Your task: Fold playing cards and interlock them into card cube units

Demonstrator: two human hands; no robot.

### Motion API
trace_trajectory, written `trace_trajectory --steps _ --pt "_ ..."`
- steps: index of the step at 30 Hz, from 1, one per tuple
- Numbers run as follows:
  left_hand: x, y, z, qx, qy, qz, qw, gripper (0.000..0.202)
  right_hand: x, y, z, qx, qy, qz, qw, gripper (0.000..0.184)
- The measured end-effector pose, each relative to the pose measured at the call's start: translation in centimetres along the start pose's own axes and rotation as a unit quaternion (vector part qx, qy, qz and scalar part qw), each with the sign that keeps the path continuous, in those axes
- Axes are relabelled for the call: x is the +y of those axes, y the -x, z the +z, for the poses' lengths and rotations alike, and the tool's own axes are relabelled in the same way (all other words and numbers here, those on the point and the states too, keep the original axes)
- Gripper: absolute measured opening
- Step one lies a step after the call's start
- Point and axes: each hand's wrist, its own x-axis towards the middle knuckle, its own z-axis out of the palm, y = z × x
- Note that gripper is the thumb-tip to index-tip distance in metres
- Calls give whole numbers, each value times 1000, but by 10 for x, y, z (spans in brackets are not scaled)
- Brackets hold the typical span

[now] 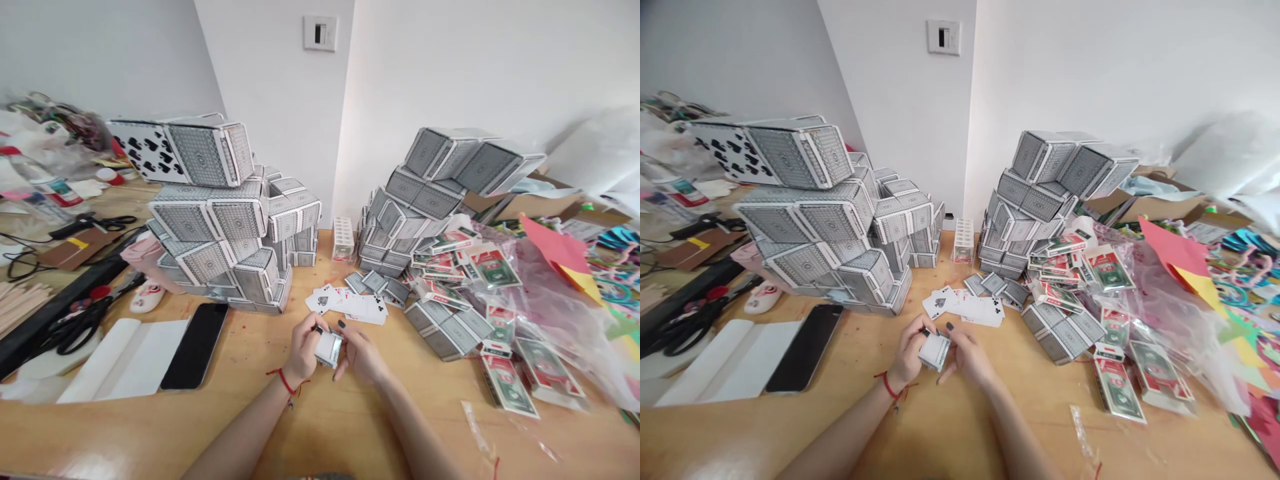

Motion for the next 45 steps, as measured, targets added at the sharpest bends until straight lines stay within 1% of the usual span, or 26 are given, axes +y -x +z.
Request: trace_trajectory --steps 2,4,8,10,12,14,18,20,23,26,28,31,33,35,37,40,45 --pt "0 0 0 -22 8 -8 1000 12 2 -1 -1 -40 33 24 998 30" --pt "-1 -1 0 -23 3 -19 1000 14 3 -2 -2 -51 64 24 996 33" --pt "-5 -6 2 16 -25 -31 999 13 2 -3 -4 -4 120 -24 993 37" --pt "-6 -9 2 16 -44 -33 998 20 1 -3 -3 18 151 -51 987 38" --pt "-7 -10 2 0 -66 -48 997 21 0 -2 -2 35 181 -72 980 39" --pt "-8 -10 3 -5 -82 -66 994 23 1 -2 -1 47 206 -85 974 40" --pt "-9 -8 6 24 -98 -64 993 22 7 -2 -1 74 255 -107 958 40" --pt "-9 -7 7 36 -94 -71 992 21 10 -2 -1 90 277 -121 949 38" --pt "-9 -8 7 48 -61 -97 992 23 12 -2 0 104 306 -140 936 36" --pt "-10 -10 7 45 -6 -132 990 26 12 -1 -1 107 332 -148 926 33" --pt "-11 -11 6 39 17 -142 989 26 12 -2 -2 108 334 -143 925 33" --pt "-15 -14 4 54 4 -124 991 25 13 -6 -4 125 301 -125 937 34" --pt "-17 -15 3 81 -31 -100 991 25 14 -9 -6 153 271 -117 943 35" --pt "-19 -16 2 99 -57 -71 991 24 14 -12 -9 188 251 -123 942 35" --pt "-20 -16 2 95 -66 -46 992 25 12 -13 -14 216 242 -136 936 35" --pt "-22 -15 2 80 -86 -25 993 31 10 -13 -18 233 234 -156 931 36" --pt "-22 -11 5 51 -143 -3 988 38 11 -12 -21 216 264 -171 924 33"
